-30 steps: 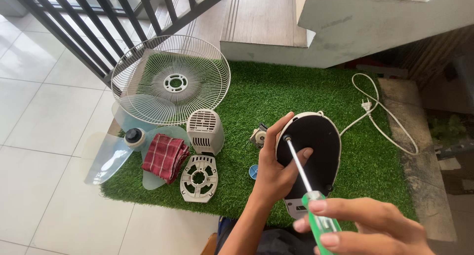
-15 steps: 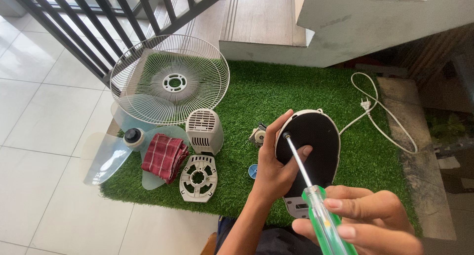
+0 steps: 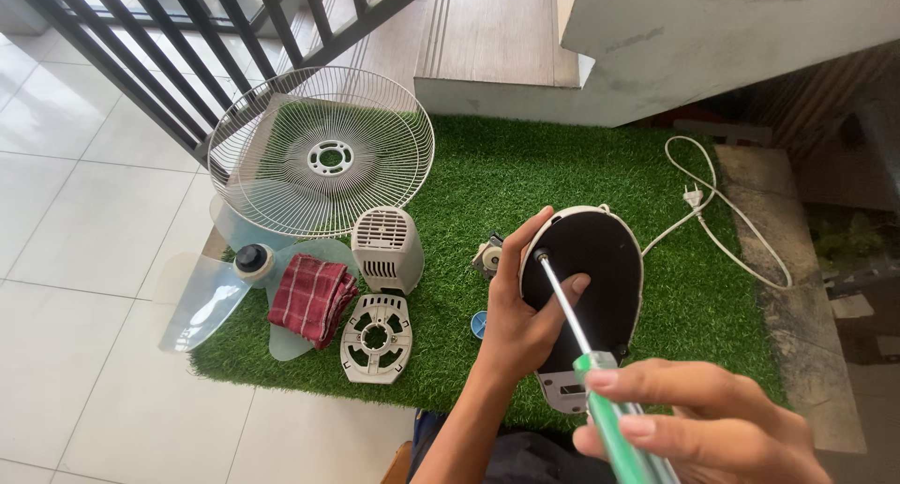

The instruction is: The person assembles a disassembled electric fan by attaching the base to the motor housing using a screwdriver. They insert and tighten multiple screws on the underside of the base while holding the unit steady.

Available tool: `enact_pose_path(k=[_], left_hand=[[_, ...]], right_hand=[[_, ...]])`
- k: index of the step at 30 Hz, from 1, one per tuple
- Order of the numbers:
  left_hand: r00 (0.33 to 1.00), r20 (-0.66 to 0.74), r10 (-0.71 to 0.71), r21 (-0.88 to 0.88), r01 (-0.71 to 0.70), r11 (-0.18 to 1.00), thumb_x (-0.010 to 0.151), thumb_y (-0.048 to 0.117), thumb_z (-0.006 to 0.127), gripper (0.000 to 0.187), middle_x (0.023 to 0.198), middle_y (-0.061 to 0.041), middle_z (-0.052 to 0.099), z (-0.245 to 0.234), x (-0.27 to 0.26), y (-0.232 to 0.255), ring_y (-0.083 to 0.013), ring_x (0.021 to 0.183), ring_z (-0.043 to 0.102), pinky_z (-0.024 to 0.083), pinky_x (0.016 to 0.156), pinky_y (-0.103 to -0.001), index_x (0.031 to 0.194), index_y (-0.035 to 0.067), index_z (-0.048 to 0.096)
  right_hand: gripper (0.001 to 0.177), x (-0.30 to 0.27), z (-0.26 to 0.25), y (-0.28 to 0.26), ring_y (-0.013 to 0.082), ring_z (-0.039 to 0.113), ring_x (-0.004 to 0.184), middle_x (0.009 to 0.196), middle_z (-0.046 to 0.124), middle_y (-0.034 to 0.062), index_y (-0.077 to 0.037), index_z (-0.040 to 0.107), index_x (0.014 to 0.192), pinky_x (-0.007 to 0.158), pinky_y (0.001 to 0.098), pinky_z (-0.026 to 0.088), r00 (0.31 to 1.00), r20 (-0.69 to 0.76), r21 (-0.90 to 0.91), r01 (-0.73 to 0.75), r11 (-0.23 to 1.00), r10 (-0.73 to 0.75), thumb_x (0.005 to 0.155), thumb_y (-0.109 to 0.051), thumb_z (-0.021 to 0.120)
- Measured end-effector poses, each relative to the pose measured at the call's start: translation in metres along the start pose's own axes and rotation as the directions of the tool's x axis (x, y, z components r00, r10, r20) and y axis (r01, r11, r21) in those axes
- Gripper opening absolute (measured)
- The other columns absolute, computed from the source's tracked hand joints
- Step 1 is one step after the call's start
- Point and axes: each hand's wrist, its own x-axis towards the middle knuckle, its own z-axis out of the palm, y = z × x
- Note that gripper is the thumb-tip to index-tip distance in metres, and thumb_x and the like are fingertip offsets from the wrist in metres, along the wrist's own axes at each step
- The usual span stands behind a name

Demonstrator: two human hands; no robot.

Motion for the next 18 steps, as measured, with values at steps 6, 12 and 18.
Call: enact_pose_path(k=[6,12,18], left_hand=[[1.000,-0.003,0.021,0.024,-0.021,0.999,0.095,0.004,0.073,0.068,0.135,-0.019,0.067,0.000,0.000,0.001,-0.0252,0.125,0.068,0.056,0.109,-0.039,0.155,0.005,0.040],[1.000,0.014,0.008,0.037,-0.008,0.999,0.095,0.007,0.074,0.069,0.133,-0.019,0.067,-0.003,0.000,-0.001,-0.0251,0.123,0.069,0.058,0.107,-0.040,0.155,0.006,0.040],[0.995,0.088,-0.050,0.028,0.048,0.998,0.098,0.014,0.071,0.071,0.134,-0.020,0.065,-0.011,0.009,-0.006,-0.0271,0.121,0.068,0.060,0.103,-0.043,0.158,0.009,0.034]], right_hand=[[0.039,-0.013,0.003,0.050,0.0352,0.070,0.110,0.117,0.061,0.0254,0.007,0.060,0.125,0.097,0.0514,0.065,0.996,-0.068,0.658,0.003,0.753,0.055,0.089,0.015,0.072],[0.056,-0.012,0.010,0.032,0.0104,0.076,0.100,0.126,0.062,0.0081,-0.020,0.054,0.142,0.087,0.0268,0.065,0.941,-0.237,0.104,0.272,0.957,-0.242,0.096,-0.008,0.083],[0.050,-0.035,-0.051,0.047,0.0168,0.070,0.086,0.115,0.072,0.0111,-0.022,0.049,0.146,0.072,0.0347,0.060,0.935,-0.093,0.259,0.354,0.898,-0.342,0.100,-0.019,0.069]])
